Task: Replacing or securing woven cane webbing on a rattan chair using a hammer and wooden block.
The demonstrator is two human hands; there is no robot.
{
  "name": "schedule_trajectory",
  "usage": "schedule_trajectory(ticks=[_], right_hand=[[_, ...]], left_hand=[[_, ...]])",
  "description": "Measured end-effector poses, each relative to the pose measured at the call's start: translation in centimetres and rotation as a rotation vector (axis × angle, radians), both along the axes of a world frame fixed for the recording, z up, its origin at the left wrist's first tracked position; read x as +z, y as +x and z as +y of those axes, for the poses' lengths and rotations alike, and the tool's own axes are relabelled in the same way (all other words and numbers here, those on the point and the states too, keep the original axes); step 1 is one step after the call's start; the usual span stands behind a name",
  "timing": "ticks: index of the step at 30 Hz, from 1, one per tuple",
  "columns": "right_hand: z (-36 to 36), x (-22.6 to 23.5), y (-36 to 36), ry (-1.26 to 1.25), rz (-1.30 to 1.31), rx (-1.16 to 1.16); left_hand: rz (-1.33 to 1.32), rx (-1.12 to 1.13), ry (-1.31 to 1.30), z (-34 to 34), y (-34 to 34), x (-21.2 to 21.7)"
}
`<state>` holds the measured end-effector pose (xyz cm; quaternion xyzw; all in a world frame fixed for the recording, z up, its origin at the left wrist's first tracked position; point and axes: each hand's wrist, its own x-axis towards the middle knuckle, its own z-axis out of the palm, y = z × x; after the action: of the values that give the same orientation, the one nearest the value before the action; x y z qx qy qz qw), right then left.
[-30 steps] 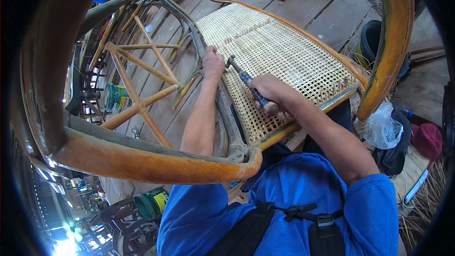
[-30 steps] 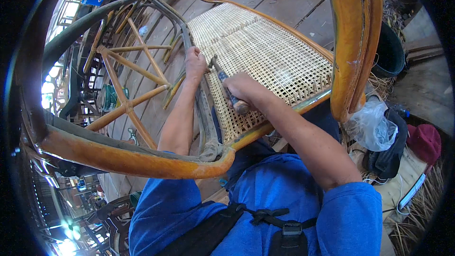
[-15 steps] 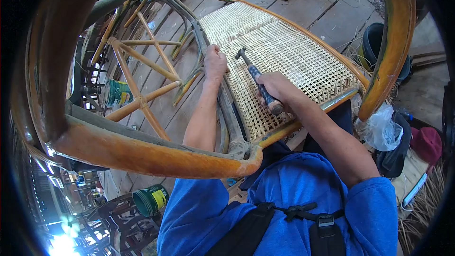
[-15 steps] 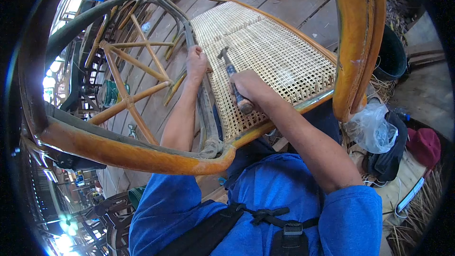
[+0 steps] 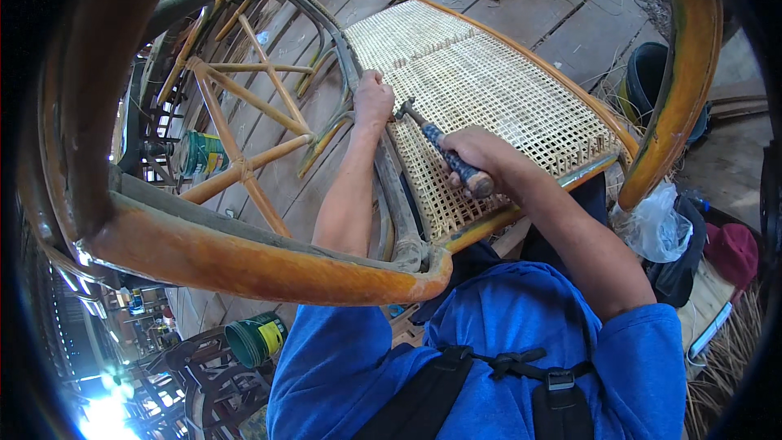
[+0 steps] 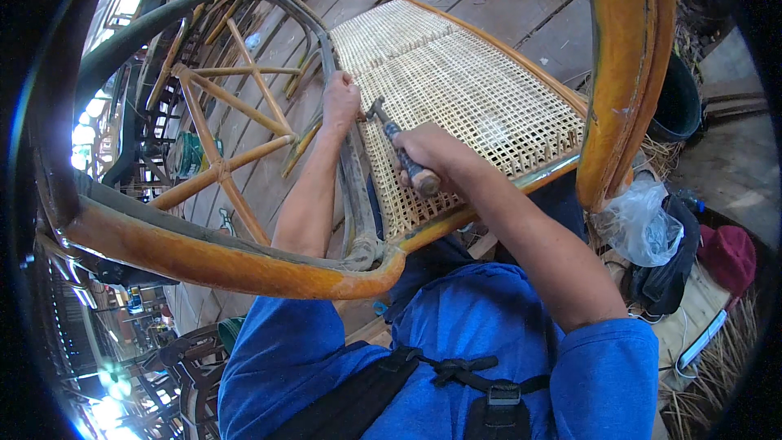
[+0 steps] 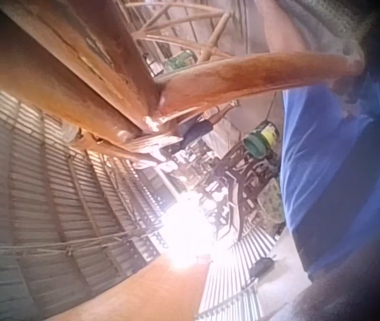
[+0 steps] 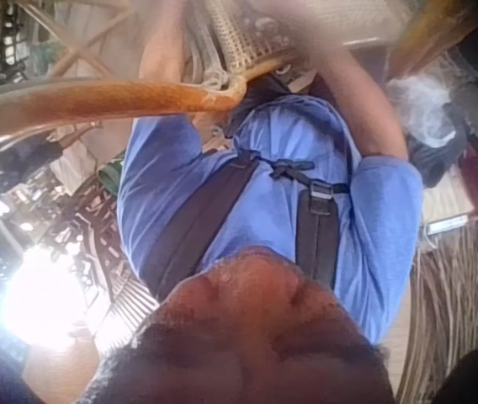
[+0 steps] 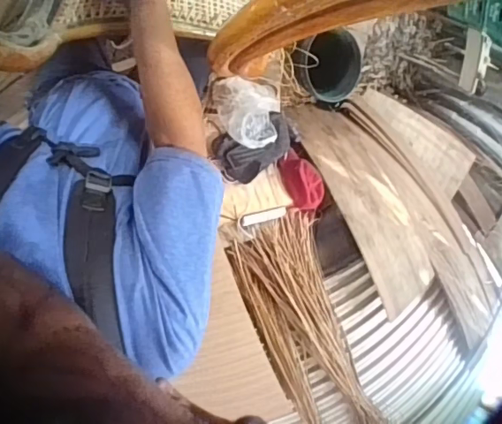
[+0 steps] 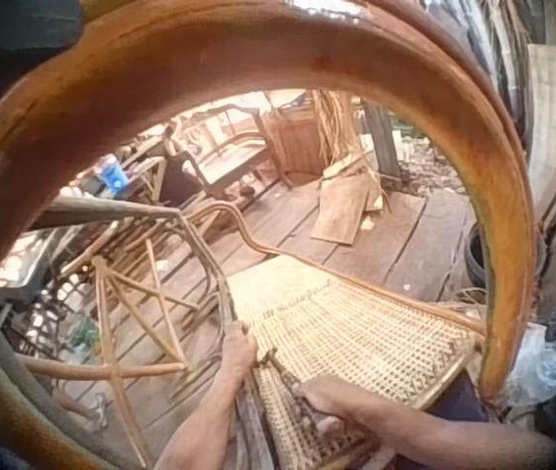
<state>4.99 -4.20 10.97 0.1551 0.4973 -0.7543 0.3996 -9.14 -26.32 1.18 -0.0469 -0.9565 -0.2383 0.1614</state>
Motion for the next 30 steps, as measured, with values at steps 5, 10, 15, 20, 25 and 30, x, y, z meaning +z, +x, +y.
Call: schedule_trajectory(ticks=[5,10,15,20,25,30], right_hand=[[0.7,0.6,0.0,0.09,0.062,-0.02],[1.0,0.7,0.1,0.07,0.044,-0.016],[0.0,0.8,0.6,0.002,-0.021,-0.153],[0.4,0.8,0.4,-0.005,-0.042,-0.056],[1.0,-0.4,0.2,0.123,0.169,-0.02],[0.7,-0.5,-0.3,0.15,0.19,0.021]], left_hand=[[0.039,0.026,0.222,-0.6,0.7,0.3],[0.016,0.008,0.218,0.2,1.9,0.6],[-0.027,0.018,0.088,0.3,1.5,-0.1],[0.175,-0.074,-0.049,0.9,1.5,-0.5],[0.02,0.044,0.149,0.4,0.8,0.4],[0.092,0.0,0.208,-0.4,-0.1,-1.0]])
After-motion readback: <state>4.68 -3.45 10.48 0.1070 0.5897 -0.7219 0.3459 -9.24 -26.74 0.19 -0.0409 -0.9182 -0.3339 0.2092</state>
